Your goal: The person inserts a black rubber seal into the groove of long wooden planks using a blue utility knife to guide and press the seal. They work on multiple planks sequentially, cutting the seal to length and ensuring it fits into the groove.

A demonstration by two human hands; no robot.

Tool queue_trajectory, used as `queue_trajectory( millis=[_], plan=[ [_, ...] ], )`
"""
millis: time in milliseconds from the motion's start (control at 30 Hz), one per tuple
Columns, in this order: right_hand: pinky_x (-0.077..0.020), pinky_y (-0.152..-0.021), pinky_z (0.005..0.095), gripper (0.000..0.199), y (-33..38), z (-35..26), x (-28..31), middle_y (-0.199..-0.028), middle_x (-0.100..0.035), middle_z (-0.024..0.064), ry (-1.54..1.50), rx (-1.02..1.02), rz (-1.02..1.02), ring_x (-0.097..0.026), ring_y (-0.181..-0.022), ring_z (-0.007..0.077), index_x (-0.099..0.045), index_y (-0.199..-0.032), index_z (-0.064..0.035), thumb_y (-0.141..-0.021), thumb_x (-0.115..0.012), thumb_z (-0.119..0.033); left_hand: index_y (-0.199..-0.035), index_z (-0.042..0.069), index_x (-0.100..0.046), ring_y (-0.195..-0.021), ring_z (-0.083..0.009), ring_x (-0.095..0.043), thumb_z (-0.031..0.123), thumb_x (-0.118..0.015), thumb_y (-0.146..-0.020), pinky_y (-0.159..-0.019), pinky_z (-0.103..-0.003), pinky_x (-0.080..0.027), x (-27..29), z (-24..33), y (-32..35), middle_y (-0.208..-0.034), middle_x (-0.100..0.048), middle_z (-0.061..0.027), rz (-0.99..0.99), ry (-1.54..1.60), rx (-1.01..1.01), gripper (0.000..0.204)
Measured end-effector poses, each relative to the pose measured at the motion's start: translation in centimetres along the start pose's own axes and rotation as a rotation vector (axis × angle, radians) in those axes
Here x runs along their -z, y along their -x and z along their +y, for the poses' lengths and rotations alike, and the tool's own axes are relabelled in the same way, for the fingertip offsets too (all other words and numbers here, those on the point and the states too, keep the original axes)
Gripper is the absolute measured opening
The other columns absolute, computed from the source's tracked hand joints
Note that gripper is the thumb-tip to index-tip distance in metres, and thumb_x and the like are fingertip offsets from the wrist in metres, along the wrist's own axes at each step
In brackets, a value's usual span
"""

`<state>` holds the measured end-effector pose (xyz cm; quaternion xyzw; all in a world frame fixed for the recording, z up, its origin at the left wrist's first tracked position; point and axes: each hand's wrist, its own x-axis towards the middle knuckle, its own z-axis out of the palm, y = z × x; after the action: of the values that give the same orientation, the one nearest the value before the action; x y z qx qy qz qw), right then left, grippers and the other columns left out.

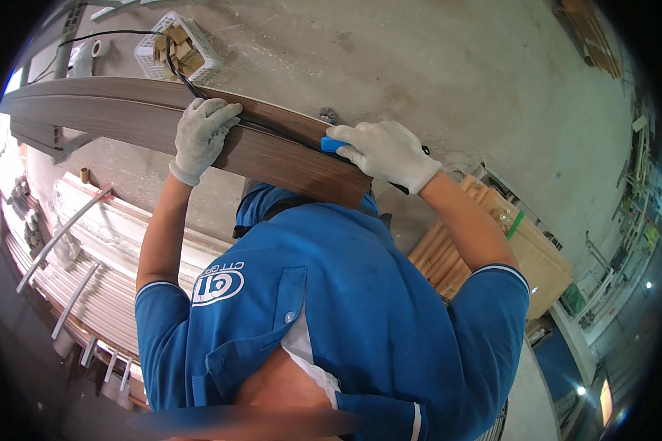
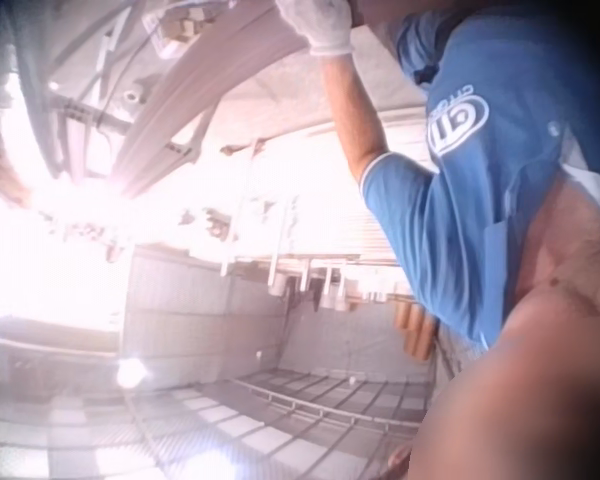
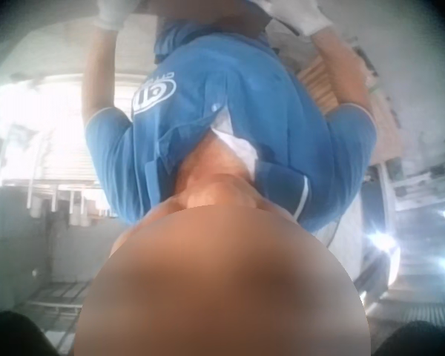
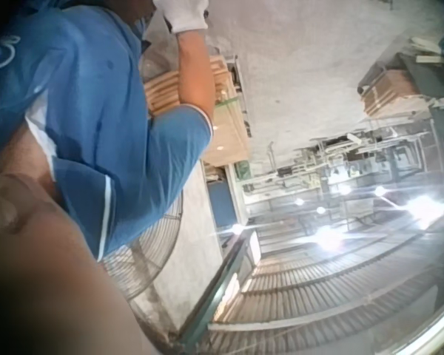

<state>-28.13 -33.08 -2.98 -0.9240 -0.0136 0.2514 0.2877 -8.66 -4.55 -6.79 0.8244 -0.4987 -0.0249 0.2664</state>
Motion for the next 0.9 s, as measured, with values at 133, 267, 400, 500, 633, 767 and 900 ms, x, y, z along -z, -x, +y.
queue_trajectory(
  millis=[133, 267, 400, 500, 633, 767, 900],
  plan=[
    [-0.0561, -0.066, 0.0470, 0.029, -4.1, -2.6, 0.2, -0.084, -0.073, 0.0134, -0.032, 0.117, 0.100, -0.071, -0.075, 0.0337, -0.067, -0.126, -0.0182, -0.101, -0.061, -0.031, -0.102, 0.014, -0.075, -0.084, -0.0272, -0.061, 0.015, -0.076, -0.082, -0.078, -0.041, -0.052, 0.0, -0.5, 0.1, -0.094, -0.068, -0.0035, -0.001, 0.032, 0.001, 0.020],
    [-0.0551, -0.068, 0.0475, 0.030, -8.2, -4.9, 0.7, -0.087, -0.073, 0.0151, -0.044, 0.179, 0.123, -0.071, -0.077, 0.0340, -0.068, -0.128, -0.0197, -0.099, -0.064, -0.029, -0.101, 0.013, -0.075, -0.083, -0.0279, -0.060, 0.013, -0.076, -0.081, -0.076, -0.041, -0.052, 0.2, -0.8, 0.0, -0.094, -0.068, -0.0043, -0.005, 0.029, -0.019, 0.020],
    [-0.0545, -0.068, 0.0489, 0.031, -5.1, -2.4, 0.7, -0.086, -0.072, 0.0156, -0.019, 0.171, 0.033, -0.070, -0.078, 0.0355, -0.065, -0.129, -0.0198, -0.100, -0.062, -0.029, -0.102, 0.013, -0.075, -0.083, -0.0284, -0.060, 0.012, -0.076, -0.081, -0.076, -0.041, -0.052, 0.1, -0.8, -0.1, -0.094, -0.067, -0.0048, -0.015, 0.041, -0.045, 0.021],
    [-0.0566, -0.068, 0.0473, 0.028, 0.9, 0.9, -0.2, -0.083, -0.072, 0.0133, 0.014, 0.024, -0.024, -0.071, -0.078, 0.0349, -0.063, -0.126, -0.0201, -0.100, -0.061, -0.030, -0.102, 0.012, -0.075, -0.083, -0.0285, -0.060, 0.012, -0.076, -0.081, -0.076, -0.041, -0.052, 0.1, -0.8, 0.0, -0.095, -0.068, -0.0045, -0.008, 0.055, -0.034, 0.022],
    [-0.0573, -0.076, 0.0445, 0.032, 8.4, 3.8, 0.6, -0.099, -0.075, 0.0120, -0.014, -0.101, -0.015, -0.073, -0.089, 0.0324, -0.064, -0.129, -0.0215, -0.098, -0.064, -0.030, -0.103, 0.013, -0.075, -0.083, -0.0286, -0.060, 0.012, -0.076, -0.081, -0.076, -0.041, -0.053, 0.1, -0.9, 0.2, -0.096, -0.068, -0.0033, -0.005, 0.043, -0.043, 0.022],
    [-0.0575, -0.080, 0.0437, 0.034, 7.6, 3.8, 2.0, -0.108, -0.076, 0.0114, -0.124, -0.054, 0.201, -0.073, -0.094, 0.0317, -0.065, -0.131, -0.0197, -0.098, -0.064, -0.029, -0.105, 0.014, -0.076, -0.086, -0.0279, -0.061, 0.013, -0.074, -0.082, -0.078, -0.041, -0.053, 0.6, -0.7, -0.1, -0.096, -0.068, -0.0023, -0.065, 0.061, -0.023, 0.023],
    [-0.0582, -0.077, 0.0427, 0.035, 0.0, 0.0, 0.4, -0.105, -0.076, 0.0116, -0.147, 0.098, 0.273, -0.073, -0.092, 0.0307, -0.064, -0.131, -0.0174, -0.098, -0.065, -0.029, -0.101, 0.018, -0.075, -0.090, -0.0240, -0.062, 0.018, -0.071, -0.086, -0.080, -0.039, -0.051, 2.3, -0.5, -1.3, -0.094, -0.068, 0.0006, -0.188, -0.155, -0.151, 0.016]
  ],
)
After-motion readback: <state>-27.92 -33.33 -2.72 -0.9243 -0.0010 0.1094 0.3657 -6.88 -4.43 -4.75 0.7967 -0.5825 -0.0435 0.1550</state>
